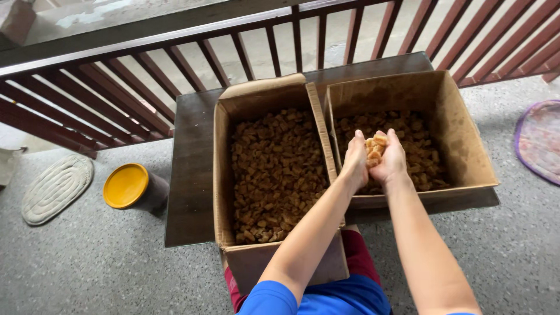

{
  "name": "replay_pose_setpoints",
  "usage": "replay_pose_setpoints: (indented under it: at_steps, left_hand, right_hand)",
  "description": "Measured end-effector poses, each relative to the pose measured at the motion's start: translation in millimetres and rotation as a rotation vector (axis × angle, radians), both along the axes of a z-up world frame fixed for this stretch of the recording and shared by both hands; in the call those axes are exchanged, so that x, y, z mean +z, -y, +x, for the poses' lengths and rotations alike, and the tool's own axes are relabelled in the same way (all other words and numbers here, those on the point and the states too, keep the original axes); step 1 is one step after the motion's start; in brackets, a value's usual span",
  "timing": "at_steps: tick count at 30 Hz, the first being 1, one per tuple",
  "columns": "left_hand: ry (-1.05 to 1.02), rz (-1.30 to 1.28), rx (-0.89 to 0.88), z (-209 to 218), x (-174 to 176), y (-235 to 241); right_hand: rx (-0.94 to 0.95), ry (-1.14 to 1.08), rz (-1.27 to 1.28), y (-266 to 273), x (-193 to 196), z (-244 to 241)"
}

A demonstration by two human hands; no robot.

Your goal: The person sits on the floor in front of a low table with two cardboard boxes filled with dried fruit. They repeatedly scoop handfuls of the fruit from the left box, inspect the pieces in their hands, and transfer them to the right box.

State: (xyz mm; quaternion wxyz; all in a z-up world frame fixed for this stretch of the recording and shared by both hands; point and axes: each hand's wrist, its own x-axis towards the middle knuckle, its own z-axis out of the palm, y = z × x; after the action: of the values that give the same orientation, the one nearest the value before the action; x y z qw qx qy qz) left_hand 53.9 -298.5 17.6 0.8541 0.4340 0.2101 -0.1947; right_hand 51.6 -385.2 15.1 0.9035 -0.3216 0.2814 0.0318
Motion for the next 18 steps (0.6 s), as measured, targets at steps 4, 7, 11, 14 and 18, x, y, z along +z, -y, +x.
replay_pose_setpoints:
  at_steps: [4,7,11,14,18]
  left_hand:
    - [0.046,0.180,-0.116,20.9,-6.4,-19.3]
    - [0.125,0.181,-0.196,25.9,1.9,-47.4]
    - [0.353,-0.012,-0.115,19.5,21.6,-134.2]
    - [0.400,0.254,0.080,12.1,9.2,-217.2]
    - [0.248,0.826,0.301,-7.1,-76.6,-311.0]
  right_hand:
    - [0.173,-0.195,-0.106,26.1,-15.6,24.3]
    - [0.212,-0.154,-0.103,40.9,-20.9,36.3]
    - [-0.039,-0.128,-0.111,34.6,-10.4,42.0]
    - [-0.084,0.143,0.170,-0.5,14.7,26.1]
    - [0.093,0.249,0.300,-110.4,32.3,-7.4]
